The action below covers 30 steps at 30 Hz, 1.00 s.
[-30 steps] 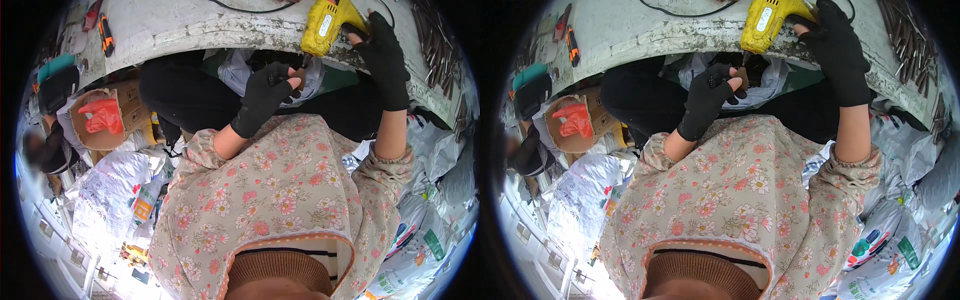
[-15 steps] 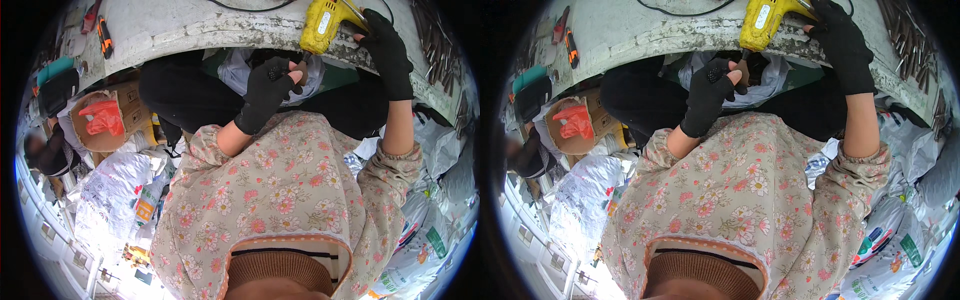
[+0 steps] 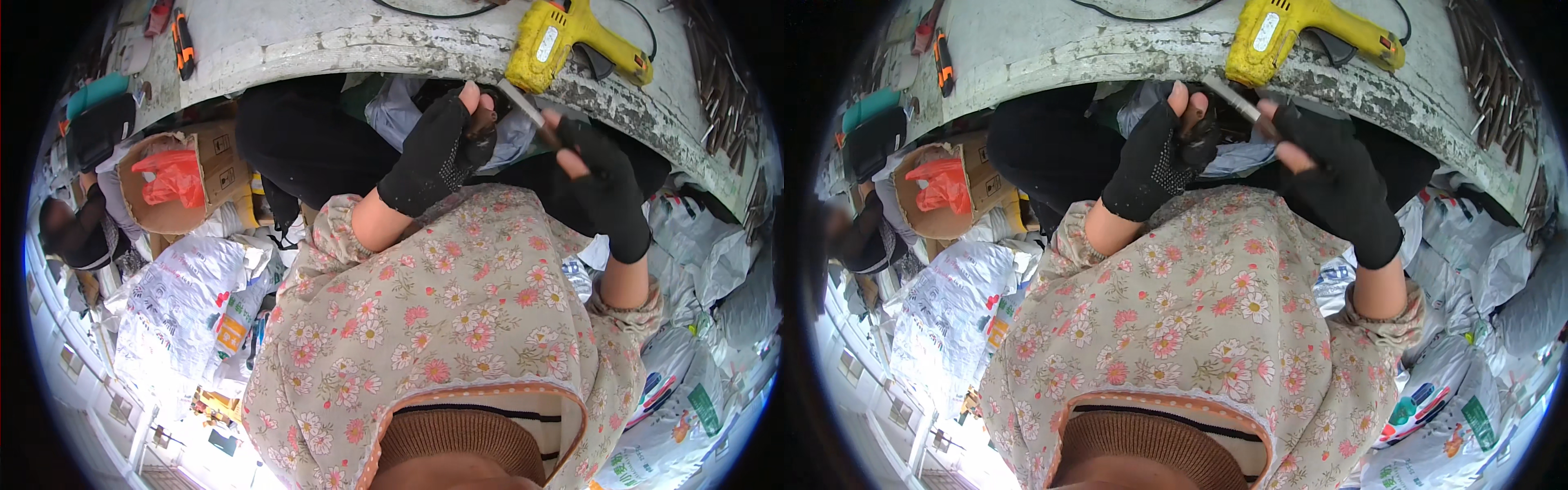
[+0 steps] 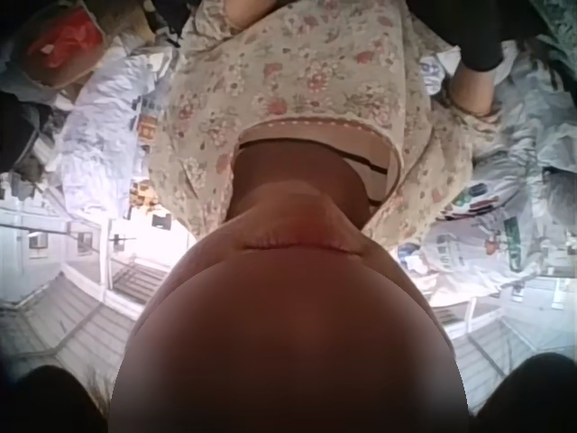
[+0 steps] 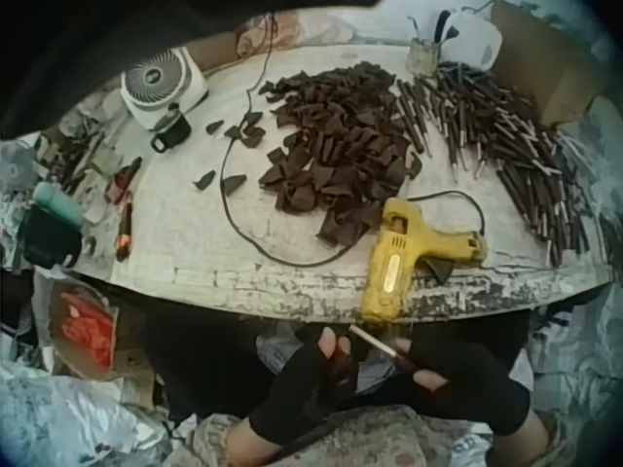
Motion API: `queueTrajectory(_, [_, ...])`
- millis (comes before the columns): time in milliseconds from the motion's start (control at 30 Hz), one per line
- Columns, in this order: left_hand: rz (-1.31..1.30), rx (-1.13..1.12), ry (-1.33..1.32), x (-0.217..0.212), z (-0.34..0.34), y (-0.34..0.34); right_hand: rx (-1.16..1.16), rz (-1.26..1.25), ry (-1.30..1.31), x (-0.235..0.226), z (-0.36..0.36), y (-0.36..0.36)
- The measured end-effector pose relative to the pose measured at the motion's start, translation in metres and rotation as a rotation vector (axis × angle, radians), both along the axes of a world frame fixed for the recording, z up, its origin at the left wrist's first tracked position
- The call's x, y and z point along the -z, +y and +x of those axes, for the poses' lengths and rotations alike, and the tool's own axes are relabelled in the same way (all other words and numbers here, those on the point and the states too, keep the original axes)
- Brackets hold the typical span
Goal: Assembling small plastic components by applying glue from a hot glue gun.
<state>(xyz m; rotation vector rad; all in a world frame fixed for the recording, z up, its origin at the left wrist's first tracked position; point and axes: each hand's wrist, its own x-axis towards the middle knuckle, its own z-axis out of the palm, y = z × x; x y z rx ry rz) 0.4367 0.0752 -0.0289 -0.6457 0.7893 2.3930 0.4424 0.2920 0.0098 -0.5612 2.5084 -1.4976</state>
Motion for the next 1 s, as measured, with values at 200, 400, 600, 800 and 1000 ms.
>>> queueTrajectory(200, [0.067, 0.049, -0.106, -0.003, 0.0, 0.0, -0.013, -0.068, -0.309, -0.031, 0.018, 0.0])
queueTrajectory(400, [-0.087, 0.059, -0.131, -0.018, 0.0, 0.004, -0.036, 0.102, -0.262, -0.047, 0.013, -0.005])
queueTrajectory(600, [-0.56, 0.13, 0.416, -0.023, 0.006, -0.001, -0.113, 0.265, -0.02, -0.063, 0.016, -0.013])
queueTrajectory(800, [-0.653, 0.157, 0.472, -0.014, 0.012, -0.005, -0.114, 0.266, 0.057, -0.05, 0.014, -0.027])
queueTrajectory(1000, [-0.814, 0.439, 0.869, 0.011, 0.01, -0.027, -0.012, 0.0, -0.333, -0.001, 0.021, -0.018])
